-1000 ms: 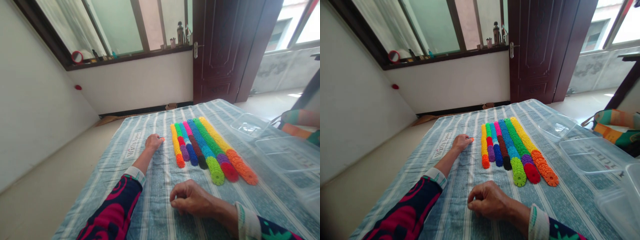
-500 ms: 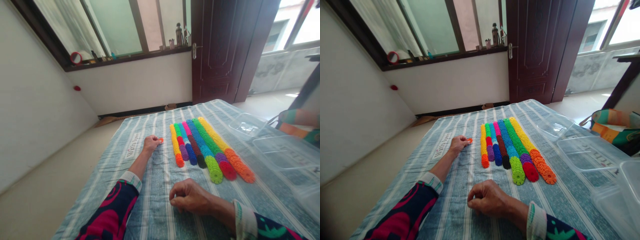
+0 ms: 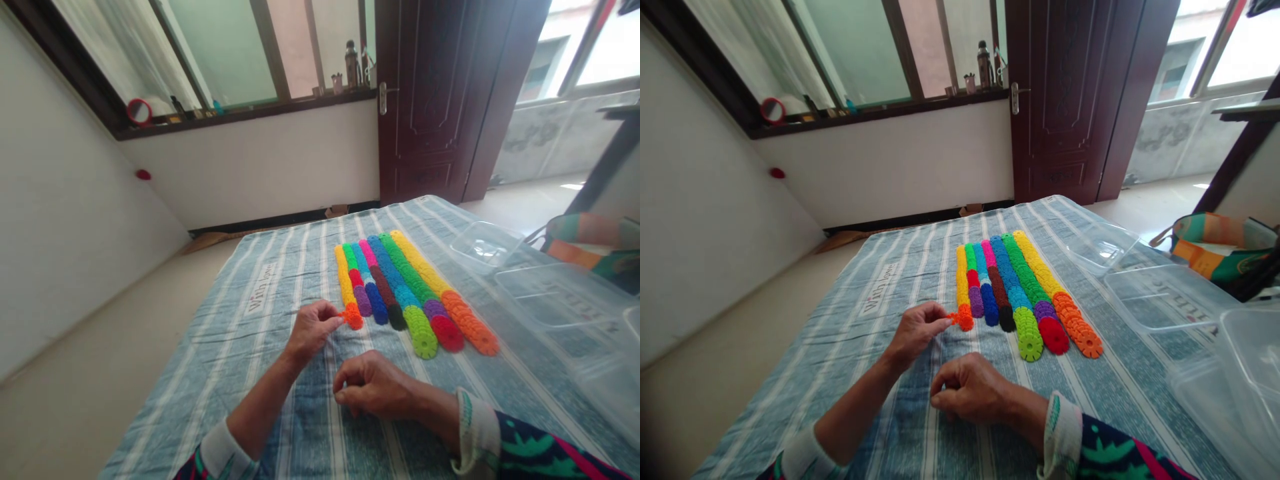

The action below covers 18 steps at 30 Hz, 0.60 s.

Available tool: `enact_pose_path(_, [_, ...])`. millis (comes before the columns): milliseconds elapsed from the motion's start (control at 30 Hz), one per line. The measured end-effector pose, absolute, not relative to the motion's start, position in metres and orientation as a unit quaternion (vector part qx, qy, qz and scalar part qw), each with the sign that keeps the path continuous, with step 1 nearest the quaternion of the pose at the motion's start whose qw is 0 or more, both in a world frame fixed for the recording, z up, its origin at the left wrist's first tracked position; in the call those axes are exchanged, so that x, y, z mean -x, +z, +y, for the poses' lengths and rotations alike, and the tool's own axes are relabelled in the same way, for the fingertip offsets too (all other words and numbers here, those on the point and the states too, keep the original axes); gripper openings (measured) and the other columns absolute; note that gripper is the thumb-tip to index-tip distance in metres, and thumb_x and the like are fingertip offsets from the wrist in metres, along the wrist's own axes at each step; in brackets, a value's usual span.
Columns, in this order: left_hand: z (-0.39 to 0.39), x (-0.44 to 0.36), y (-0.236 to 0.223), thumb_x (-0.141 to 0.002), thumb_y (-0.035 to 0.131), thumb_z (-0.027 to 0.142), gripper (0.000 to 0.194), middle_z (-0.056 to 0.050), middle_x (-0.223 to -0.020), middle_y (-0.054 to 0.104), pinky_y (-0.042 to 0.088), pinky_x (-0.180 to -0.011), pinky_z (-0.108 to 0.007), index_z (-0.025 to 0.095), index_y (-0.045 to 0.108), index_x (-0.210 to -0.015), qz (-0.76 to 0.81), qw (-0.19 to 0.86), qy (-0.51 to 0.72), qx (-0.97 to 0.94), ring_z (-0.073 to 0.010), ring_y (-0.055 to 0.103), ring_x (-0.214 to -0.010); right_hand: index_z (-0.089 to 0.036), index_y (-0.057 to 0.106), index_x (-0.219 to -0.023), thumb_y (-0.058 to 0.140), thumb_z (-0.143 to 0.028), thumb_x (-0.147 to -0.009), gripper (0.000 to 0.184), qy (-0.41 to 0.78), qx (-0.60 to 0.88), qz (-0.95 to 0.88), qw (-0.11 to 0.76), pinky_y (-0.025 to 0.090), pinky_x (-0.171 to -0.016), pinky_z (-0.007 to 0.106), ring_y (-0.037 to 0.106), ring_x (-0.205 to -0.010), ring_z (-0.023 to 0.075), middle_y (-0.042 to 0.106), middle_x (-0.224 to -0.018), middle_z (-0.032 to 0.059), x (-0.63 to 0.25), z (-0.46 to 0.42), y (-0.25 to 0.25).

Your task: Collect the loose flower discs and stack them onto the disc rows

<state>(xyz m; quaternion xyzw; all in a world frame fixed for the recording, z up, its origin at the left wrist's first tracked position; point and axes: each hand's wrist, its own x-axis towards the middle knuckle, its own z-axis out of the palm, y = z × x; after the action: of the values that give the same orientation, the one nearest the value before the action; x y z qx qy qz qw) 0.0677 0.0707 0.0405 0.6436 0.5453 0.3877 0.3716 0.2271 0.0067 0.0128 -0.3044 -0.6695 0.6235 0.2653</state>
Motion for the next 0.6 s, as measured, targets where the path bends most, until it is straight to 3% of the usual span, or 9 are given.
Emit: enact_pose_path(600, [0.065,-0.090,0.021,-0.071,0.063,0.024,0.009,0.000,-0.069,0.061,0.044,-0.061,-0.025,0.016,0.066,-0.070,0.549,0.257,0.354,-0.713,-0.0130,0.055,-0.064,-0.014,0.067,-0.074,0.060,-0.012,-0.074,0.007,0.621,0.295,-0.670,0.279,0.034,-0.043,0.015,0.044,-0.042,0.0049,0.056,-0.051,-0.0058,-0.227,0.007,0.012])
